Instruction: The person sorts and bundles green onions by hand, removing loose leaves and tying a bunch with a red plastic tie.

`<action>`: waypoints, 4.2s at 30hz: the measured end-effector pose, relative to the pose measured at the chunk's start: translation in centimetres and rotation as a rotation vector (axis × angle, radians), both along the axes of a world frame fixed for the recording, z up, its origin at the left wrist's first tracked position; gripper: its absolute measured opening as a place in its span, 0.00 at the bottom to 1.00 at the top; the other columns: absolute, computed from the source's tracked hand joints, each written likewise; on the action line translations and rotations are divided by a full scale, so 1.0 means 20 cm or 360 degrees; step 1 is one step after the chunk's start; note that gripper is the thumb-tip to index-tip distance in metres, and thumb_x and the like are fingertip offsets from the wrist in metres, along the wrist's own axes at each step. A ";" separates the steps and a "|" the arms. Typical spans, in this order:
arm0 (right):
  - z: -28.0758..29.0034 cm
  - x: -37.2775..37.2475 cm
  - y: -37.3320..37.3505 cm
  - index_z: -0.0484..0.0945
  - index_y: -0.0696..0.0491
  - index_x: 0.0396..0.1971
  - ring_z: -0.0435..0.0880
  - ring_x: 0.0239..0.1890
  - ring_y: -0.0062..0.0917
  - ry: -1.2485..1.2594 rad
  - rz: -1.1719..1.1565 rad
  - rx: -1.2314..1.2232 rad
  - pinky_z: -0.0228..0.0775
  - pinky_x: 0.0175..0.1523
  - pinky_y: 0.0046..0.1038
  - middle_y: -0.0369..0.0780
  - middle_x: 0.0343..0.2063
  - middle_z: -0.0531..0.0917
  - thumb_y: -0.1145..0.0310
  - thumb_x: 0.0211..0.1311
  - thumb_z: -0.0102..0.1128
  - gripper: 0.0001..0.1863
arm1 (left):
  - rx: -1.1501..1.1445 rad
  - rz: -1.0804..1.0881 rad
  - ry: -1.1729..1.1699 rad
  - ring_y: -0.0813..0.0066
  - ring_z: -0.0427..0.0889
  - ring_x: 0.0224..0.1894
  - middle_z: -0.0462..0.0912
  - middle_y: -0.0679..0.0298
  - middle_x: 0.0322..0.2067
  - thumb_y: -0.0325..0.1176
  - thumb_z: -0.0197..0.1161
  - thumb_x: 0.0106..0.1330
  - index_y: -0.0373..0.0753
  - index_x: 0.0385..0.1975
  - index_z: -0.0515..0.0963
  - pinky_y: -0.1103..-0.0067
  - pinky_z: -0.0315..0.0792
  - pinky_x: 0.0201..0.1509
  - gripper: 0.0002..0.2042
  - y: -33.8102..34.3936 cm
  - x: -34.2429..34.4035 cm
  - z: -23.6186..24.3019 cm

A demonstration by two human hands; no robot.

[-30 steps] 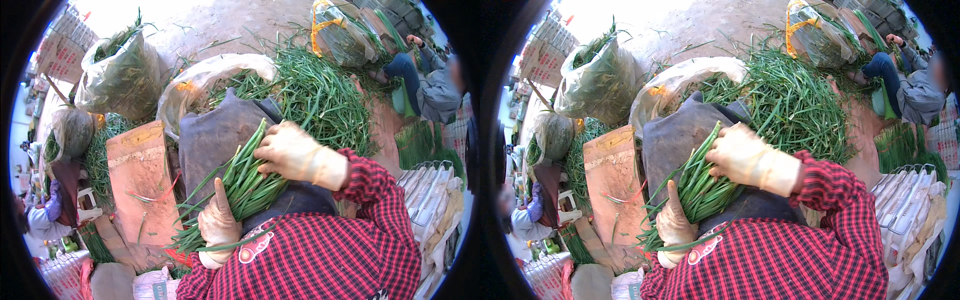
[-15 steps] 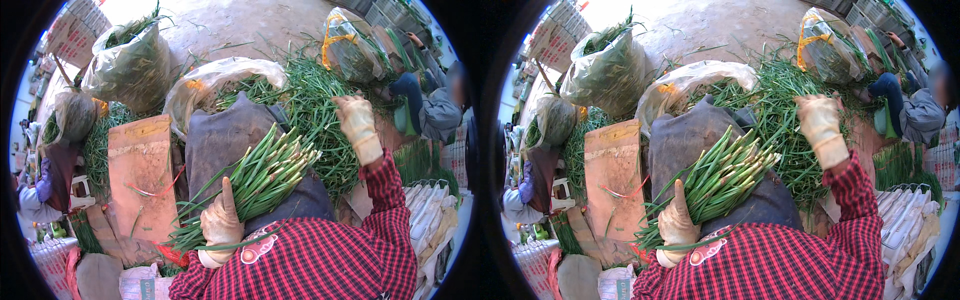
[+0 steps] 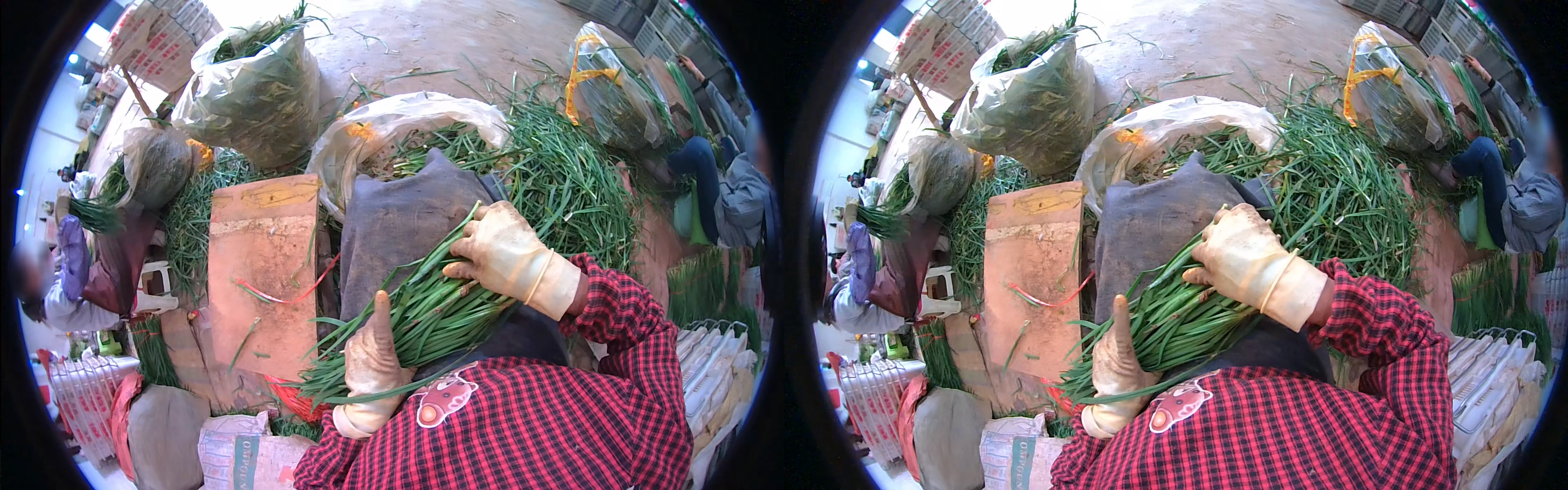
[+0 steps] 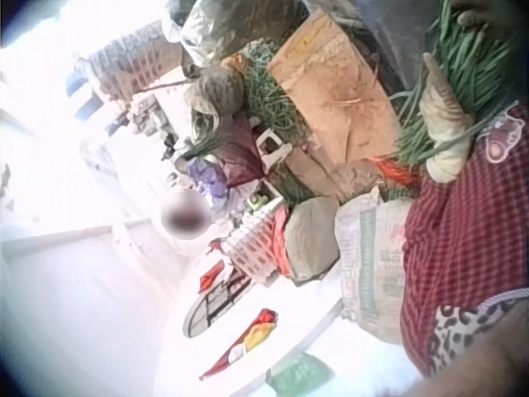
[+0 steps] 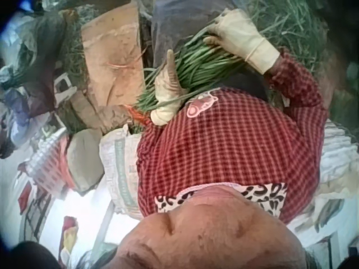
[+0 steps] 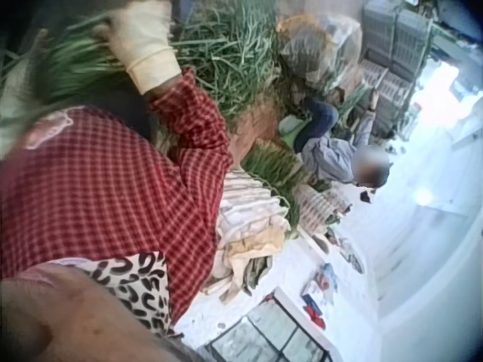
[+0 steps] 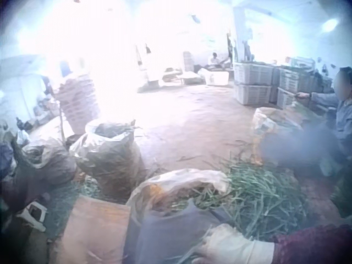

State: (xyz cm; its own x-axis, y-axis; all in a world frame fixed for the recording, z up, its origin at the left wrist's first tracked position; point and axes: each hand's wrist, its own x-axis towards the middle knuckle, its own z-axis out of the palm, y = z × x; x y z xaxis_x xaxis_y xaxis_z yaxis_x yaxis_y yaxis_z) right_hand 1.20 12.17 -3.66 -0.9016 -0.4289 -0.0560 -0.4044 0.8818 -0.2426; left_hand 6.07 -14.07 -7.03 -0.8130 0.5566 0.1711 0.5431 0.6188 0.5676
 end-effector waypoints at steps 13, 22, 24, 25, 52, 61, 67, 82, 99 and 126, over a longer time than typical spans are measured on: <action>0.03 0.04 -0.01 0.82 0.50 0.26 0.84 0.33 0.34 -0.0055 -0.0078 0.0248 0.72 0.43 0.38 0.39 0.24 0.84 0.51 0.57 0.58 0.17 | -0.0587 -0.0044 -0.0198 0.51 0.75 0.48 0.70 0.52 0.53 0.25 0.71 0.36 0.65 0.70 0.54 0.60 0.68 0.53 0.54 0.03 0.05 0.11; 0.00 0.02 -0.02 0.80 0.49 0.18 0.82 0.21 0.34 0.0058 -0.0059 0.0051 0.75 0.30 0.36 0.39 0.16 0.81 0.59 0.50 0.61 0.10 | -0.0684 -0.0067 -0.0179 0.55 0.74 0.48 0.70 0.55 0.53 0.28 0.72 0.36 0.64 0.69 0.57 0.61 0.67 0.54 0.52 0.05 0.05 0.11; -0.08 0.04 0.03 0.79 0.49 0.18 0.82 0.21 0.33 0.0334 -0.0177 0.0064 0.75 0.29 0.34 0.39 0.16 0.81 0.61 0.47 0.62 0.08 | -0.0700 -0.0040 -0.0139 0.56 0.74 0.47 0.70 0.56 0.51 0.28 0.73 0.36 0.63 0.69 0.57 0.61 0.68 0.53 0.52 0.05 0.05 0.09; -0.06 0.02 0.08 0.78 0.49 0.16 0.81 0.19 0.31 0.0624 -0.0252 -0.0036 0.74 0.26 0.31 0.39 0.15 0.80 0.66 0.42 0.62 0.04 | -0.0719 -0.0018 -0.0166 0.56 0.74 0.47 0.70 0.56 0.51 0.28 0.73 0.36 0.63 0.69 0.57 0.62 0.68 0.52 0.52 0.03 0.07 0.09; -0.29 -0.01 1.13 0.75 0.58 0.46 0.72 0.16 0.19 -0.0053 -0.2003 -0.1637 0.63 0.20 0.23 0.35 0.23 0.79 0.56 0.65 0.57 0.20 | -0.0643 -0.0006 -0.0158 0.57 0.74 0.47 0.73 0.60 0.46 0.27 0.72 0.33 0.59 0.68 0.60 0.62 0.68 0.53 0.52 0.08 0.04 0.09; 0.06 0.08 0.33 0.79 0.53 0.49 0.85 0.41 0.33 0.0279 -0.0667 -0.1037 0.77 0.48 0.31 0.46 0.40 0.85 0.75 0.59 0.61 0.16 | 0.0051 0.0119 0.0235 0.47 0.81 0.40 0.78 0.46 0.43 0.27 0.76 0.42 0.35 0.70 0.47 0.63 0.75 0.42 0.53 0.03 0.05 -0.02; 0.02 -0.12 -0.21 0.81 0.49 0.44 0.80 0.47 0.35 0.0061 0.0641 -0.0347 0.74 0.50 0.36 0.39 0.43 0.82 0.70 0.48 0.61 0.19 | -0.0096 0.0074 0.0316 0.43 0.79 0.44 0.74 0.42 0.50 0.24 0.75 0.36 0.33 0.69 0.46 0.61 0.74 0.46 0.56 0.05 0.04 0.04; 0.08 0.08 0.63 0.82 0.48 0.40 0.85 0.37 0.31 0.1041 -0.1025 0.0363 0.78 0.45 0.31 0.40 0.35 0.86 0.65 0.61 0.61 0.09 | -0.0008 -0.0022 0.0065 0.47 0.78 0.45 0.74 0.45 0.48 0.23 0.73 0.32 0.29 0.69 0.47 0.61 0.73 0.47 0.57 0.08 0.01 0.01; -0.05 0.16 -0.02 0.81 0.56 0.29 0.84 0.32 0.33 -0.0088 -0.0043 -0.1509 0.76 0.38 0.33 0.40 0.28 0.85 0.69 0.55 0.67 0.06 | 0.0003 0.0019 0.0181 0.54 0.82 0.36 0.81 0.53 0.40 0.31 0.74 0.47 0.38 0.72 0.35 0.67 0.76 0.40 0.58 0.05 0.01 -0.01; -0.37 0.36 0.52 0.82 0.53 0.45 0.83 0.33 0.21 -0.0480 -0.0940 -0.1294 0.75 0.41 0.25 0.40 0.30 0.86 0.52 0.67 0.56 0.20 | 0.0050 0.0085 -0.1475 0.66 0.83 0.45 0.84 0.54 0.41 0.32 0.73 0.49 0.33 0.54 0.72 0.74 0.74 0.51 0.30 -0.01 -0.09 0.21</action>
